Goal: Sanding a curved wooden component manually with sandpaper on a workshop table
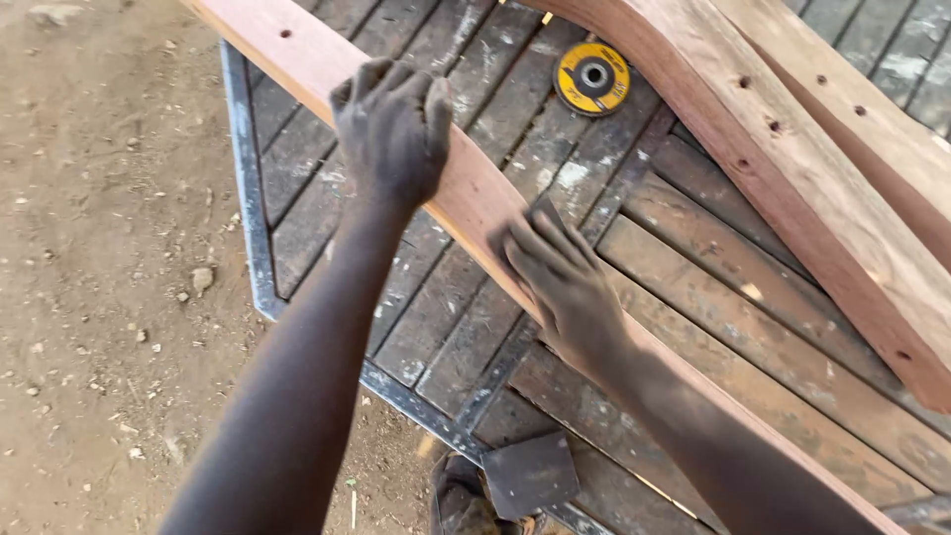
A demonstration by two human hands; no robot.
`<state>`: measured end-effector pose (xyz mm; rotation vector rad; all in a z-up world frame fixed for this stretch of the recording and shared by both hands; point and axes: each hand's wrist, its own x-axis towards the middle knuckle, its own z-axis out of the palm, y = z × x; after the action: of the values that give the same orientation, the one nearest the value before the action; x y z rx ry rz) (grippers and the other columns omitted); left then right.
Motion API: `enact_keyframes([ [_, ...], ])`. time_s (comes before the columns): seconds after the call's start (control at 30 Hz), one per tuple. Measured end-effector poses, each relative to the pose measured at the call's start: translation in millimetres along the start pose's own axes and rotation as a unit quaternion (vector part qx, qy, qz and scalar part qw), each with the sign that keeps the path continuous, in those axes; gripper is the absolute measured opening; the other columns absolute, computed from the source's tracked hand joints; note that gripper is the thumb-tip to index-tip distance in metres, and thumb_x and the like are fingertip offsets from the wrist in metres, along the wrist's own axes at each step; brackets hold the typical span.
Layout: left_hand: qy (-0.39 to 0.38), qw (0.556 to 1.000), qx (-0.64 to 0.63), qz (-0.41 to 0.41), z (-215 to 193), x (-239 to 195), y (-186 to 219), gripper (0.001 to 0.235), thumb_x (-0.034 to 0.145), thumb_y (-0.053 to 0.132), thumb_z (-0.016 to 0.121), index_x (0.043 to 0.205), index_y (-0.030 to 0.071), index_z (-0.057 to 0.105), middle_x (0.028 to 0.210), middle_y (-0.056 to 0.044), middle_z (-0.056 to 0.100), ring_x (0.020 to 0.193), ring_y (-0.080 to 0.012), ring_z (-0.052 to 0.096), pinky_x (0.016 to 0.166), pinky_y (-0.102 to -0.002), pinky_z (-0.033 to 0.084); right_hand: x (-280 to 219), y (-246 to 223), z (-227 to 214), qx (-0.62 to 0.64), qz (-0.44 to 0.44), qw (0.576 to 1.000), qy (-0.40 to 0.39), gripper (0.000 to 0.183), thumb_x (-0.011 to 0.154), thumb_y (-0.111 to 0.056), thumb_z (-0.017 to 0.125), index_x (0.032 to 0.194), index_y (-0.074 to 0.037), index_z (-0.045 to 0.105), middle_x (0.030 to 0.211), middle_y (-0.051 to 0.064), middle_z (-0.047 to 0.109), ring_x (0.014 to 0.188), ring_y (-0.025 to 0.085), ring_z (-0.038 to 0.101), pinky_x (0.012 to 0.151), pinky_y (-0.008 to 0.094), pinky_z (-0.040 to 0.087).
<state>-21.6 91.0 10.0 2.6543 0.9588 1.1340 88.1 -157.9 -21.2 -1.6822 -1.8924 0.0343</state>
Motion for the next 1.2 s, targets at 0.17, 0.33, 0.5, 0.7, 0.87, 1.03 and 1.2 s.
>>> enact_keyframes([
  [0.17, -0.036, 0.999, -0.02, -0.018, -1, -5, -1, 0.058, 0.106, 0.038, 0.023, 0.102, 0.012, 0.075, 0.097, -0.004, 0.073, 0.102, -0.027, 0.057, 0.083, -0.042, 0.035, 23, -15, -11, 0.01, 0.022, 0.999, -0.036, 0.059, 0.099, 0.0, 0.065, 0.153, -0.007, 0.044, 0.16, 0.015, 0.044, 0.153, 0.038, 0.037, 0.13, 0.053, 0.029],
  [0.33, -0.036, 0.999, -0.023, -0.027, 2, 2, -2, 0.06, 0.109, 0.04, 0.024, 0.09, 0.012, 0.073, 0.089, -0.003, 0.071, 0.097, -0.0248, 0.055, 0.087, -0.041, 0.035, -67, -33, -38, -0.027, 0.087, 0.991, -0.094, 0.075, 0.084, 0.007, 0.066, 0.154, -0.006, 0.045, 0.161, 0.011, 0.046, 0.152, 0.034, 0.038, 0.128, 0.045, 0.028],
  [0.5, -0.031, 0.999, 0.009, -0.008, -1, 3, 5, 0.056, 0.109, 0.049, 0.035, 0.084, 0.013, 0.07, 0.093, -0.003, 0.071, 0.105, -0.0278, 0.056, 0.085, -0.048, 0.037, 9, -30, 3, -0.009, 0.045, 0.999, 0.002, 0.044, 0.109, -0.008, 0.041, 0.152, -0.003, 0.048, 0.16, 0.011, 0.046, 0.153, 0.037, 0.039, 0.127, 0.052, 0.03],
  [0.7, -0.066, 0.998, -0.004, -0.009, 0, 5, 1, 0.062, 0.109, 0.05, 0.021, 0.094, 0.015, 0.069, 0.093, -0.003, 0.069, 0.104, -0.0277, 0.054, 0.084, -0.048, 0.034, 35, -24, -15, 0.048, 0.006, 0.999, -0.024, 0.056, 0.102, 0.007, 0.055, 0.155, -0.005, 0.042, 0.163, 0.016, 0.041, 0.157, 0.038, 0.031, 0.132, 0.059, 0.021],
  [0.87, -0.019, 1.0, 0.011, 0.007, -6, 2, 6, 0.053, 0.109, 0.048, 0.039, 0.08, 0.014, 0.068, 0.089, 0.0, 0.069, 0.103, -0.0272, 0.058, 0.085, -0.048, 0.037, -69, -41, -35, -0.049, 0.091, 0.992, -0.07, 0.056, 0.094, -0.005, 0.061, 0.149, -0.006, 0.052, 0.158, 0.01, 0.05, 0.15, 0.03, 0.042, 0.128, 0.045, 0.029],
  [1.03, 0.016, 1.0, 0.011, 0.024, -5, 6, 1, 0.052, 0.109, 0.05, 0.041, 0.079, 0.015, 0.066, 0.088, 0.003, 0.07, 0.102, -0.0249, 0.059, 0.085, -0.046, 0.037, 11, -19, 10, -0.006, 0.051, 0.999, -0.006, 0.05, 0.106, -0.007, 0.057, 0.155, -0.008, 0.045, 0.163, 0.009, 0.043, 0.155, 0.033, 0.035, 0.13, 0.052, 0.029],
  [1.2, -0.028, 0.999, 0.016, 0.028, -6, 4, 1, 0.055, 0.112, 0.048, 0.039, 0.083, 0.013, 0.07, 0.091, -0.002, 0.07, 0.101, -0.0272, 0.055, 0.083, -0.047, 0.035, -6, -26, -24, 0.013, 0.06, 0.995, -0.075, 0.075, 0.084, 0.01, 0.07, 0.153, -0.005, 0.045, 0.162, 0.013, 0.044, 0.153, 0.036, 0.038, 0.128, 0.049, 0.03],
])
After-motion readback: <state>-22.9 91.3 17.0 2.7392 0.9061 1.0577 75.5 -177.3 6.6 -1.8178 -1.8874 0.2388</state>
